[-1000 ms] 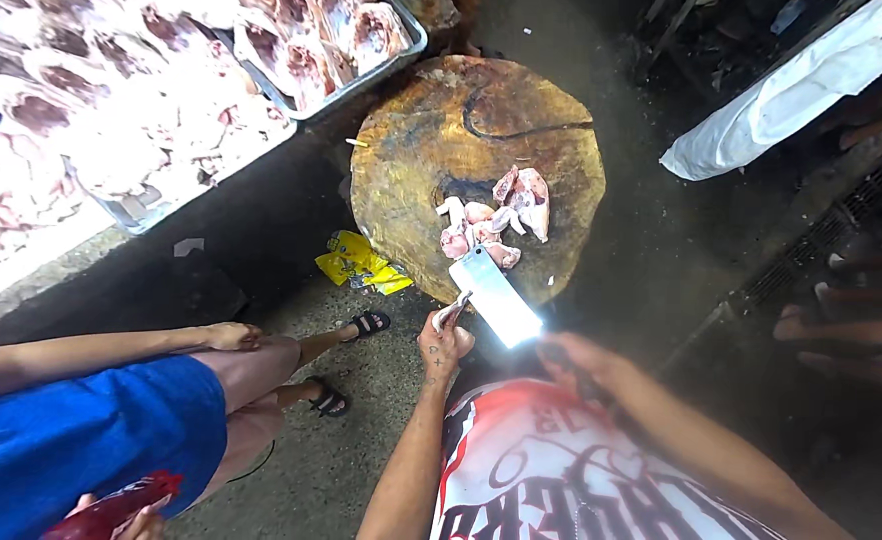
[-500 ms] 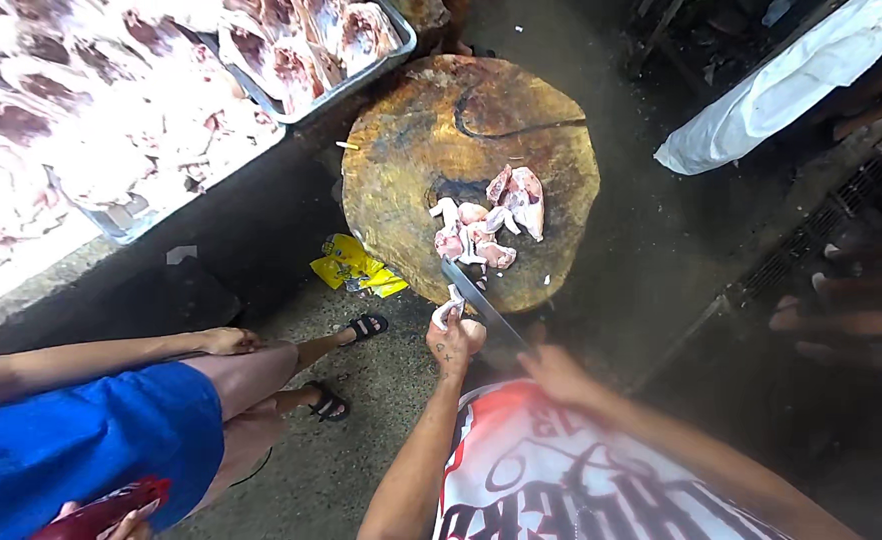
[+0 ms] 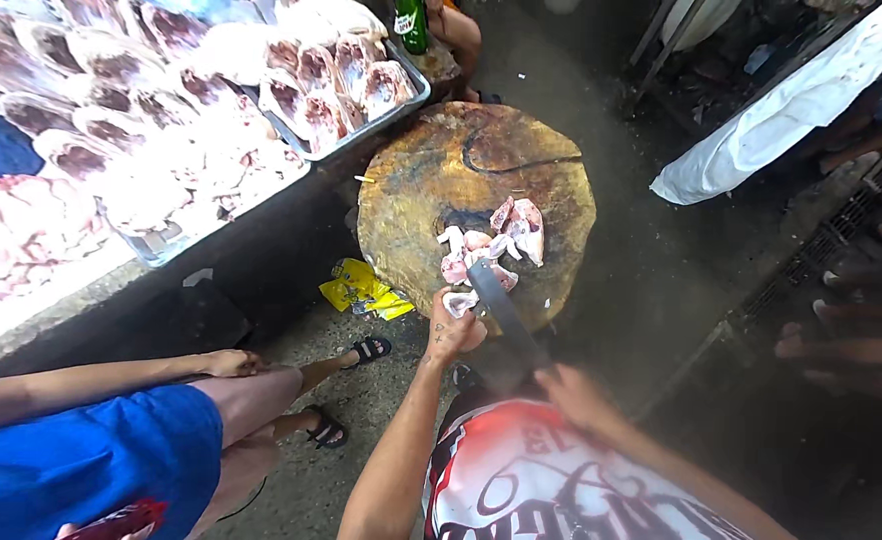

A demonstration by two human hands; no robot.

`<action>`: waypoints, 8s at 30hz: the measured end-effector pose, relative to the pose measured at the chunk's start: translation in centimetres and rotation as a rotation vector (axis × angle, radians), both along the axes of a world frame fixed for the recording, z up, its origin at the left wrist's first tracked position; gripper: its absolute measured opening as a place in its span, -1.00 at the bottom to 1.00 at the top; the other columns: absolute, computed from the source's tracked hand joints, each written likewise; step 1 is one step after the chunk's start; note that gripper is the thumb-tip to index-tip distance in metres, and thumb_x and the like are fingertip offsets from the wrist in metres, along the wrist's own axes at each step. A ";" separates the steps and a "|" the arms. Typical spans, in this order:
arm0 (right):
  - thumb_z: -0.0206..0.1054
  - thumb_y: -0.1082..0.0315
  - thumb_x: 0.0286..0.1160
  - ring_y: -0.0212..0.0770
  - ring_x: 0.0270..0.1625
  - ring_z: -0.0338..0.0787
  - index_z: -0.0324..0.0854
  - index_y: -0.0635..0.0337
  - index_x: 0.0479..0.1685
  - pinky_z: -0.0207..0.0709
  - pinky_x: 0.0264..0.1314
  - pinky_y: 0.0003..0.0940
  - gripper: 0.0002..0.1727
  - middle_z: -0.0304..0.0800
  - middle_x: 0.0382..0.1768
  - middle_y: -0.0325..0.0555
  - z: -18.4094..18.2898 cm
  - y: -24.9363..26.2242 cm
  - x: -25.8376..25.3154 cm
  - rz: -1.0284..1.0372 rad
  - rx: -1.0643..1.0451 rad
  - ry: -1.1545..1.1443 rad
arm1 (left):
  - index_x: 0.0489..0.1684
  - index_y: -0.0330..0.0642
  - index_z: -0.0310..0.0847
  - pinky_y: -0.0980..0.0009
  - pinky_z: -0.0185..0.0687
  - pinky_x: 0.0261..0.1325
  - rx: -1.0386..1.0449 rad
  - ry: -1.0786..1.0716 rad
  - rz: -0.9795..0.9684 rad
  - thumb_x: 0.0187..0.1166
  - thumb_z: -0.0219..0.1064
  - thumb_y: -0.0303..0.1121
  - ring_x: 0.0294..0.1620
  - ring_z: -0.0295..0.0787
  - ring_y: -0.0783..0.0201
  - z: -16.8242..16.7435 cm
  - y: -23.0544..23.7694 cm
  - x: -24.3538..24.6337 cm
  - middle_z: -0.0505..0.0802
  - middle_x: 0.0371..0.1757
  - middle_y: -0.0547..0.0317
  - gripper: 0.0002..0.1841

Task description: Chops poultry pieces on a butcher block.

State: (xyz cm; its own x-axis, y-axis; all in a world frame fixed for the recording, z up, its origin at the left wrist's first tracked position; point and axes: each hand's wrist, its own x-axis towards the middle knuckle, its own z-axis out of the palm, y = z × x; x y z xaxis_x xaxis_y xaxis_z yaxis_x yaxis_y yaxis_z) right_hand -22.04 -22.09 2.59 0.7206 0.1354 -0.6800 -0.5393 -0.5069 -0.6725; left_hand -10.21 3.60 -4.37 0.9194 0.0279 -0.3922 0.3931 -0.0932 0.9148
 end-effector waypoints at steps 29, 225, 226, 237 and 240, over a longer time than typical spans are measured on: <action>0.21 -0.04 0.72 -0.40 -0.63 0.65 0.69 0.32 -0.03 0.65 -0.50 -0.35 -0.50 0.65 -0.64 -0.25 4.2 4.9 2.7 0.044 0.134 -0.668 | 0.54 -0.36 0.32 -0.11 0.74 0.20 0.429 0.066 0.227 0.37 0.61 -0.28 0.07 0.83 -0.15 -1.0 -0.3 -4.5 0.78 0.12 -0.35 -0.24; 0.23 0.06 0.70 -0.46 -0.62 0.63 0.70 0.38 -0.16 0.65 -0.52 -0.43 -0.55 0.66 -0.62 -0.23 5.5 3.1 20.8 0.220 0.349 -0.968 | -0.01 -0.29 0.78 -0.29 0.64 0.13 0.582 0.312 0.483 0.60 0.39 -0.04 -0.01 0.82 -0.22 2.4 -0.7 6.7 0.87 -0.13 -0.23 -0.58; 0.23 0.06 0.69 -0.45 -0.63 0.64 0.67 0.37 -0.20 0.65 -0.54 -0.43 -0.55 0.66 -0.64 -0.22 5.1 3.7 20.6 0.220 0.378 -1.003 | 0.01 -0.28 0.78 -0.25 0.66 0.11 0.570 0.313 0.487 0.60 0.40 -0.07 -0.04 0.83 -0.18 2.3 -0.7 6.5 0.88 -0.15 -0.20 -0.61; 0.01 -0.21 0.78 0.07 0.02 0.85 0.65 0.25 0.14 0.67 0.16 0.10 -0.35 0.82 -0.15 0.11 -3.2 2.3 19.5 0.695 -0.255 -0.168 | 0.12 -0.31 0.71 -0.27 0.67 0.19 0.683 0.424 0.383 0.39 0.58 -0.10 0.10 0.82 -0.24 2.6 -1.5 7.3 0.86 -0.03 -0.26 -0.50; 0.03 -0.20 0.78 0.06 -0.01 0.83 0.66 0.25 0.08 0.66 0.13 0.11 -0.38 0.80 -0.18 0.10 -2.6 0.0 18.5 0.703 -0.247 -0.116 | 0.02 -0.31 0.73 -0.27 0.68 0.11 0.634 0.404 0.469 0.40 0.58 -0.11 0.01 0.83 -0.23 1.7 -1.1 6.9 0.87 -0.11 -0.27 -0.56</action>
State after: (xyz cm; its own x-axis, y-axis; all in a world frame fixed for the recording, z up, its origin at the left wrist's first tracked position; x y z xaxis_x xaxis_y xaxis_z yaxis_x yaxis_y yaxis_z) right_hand -3.51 -22.04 -0.01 0.5895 0.4433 -0.6752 0.0347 -0.8491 -0.5271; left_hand -3.28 2.54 -2.63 0.5528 0.6900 -0.4672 0.8003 -0.2834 0.5284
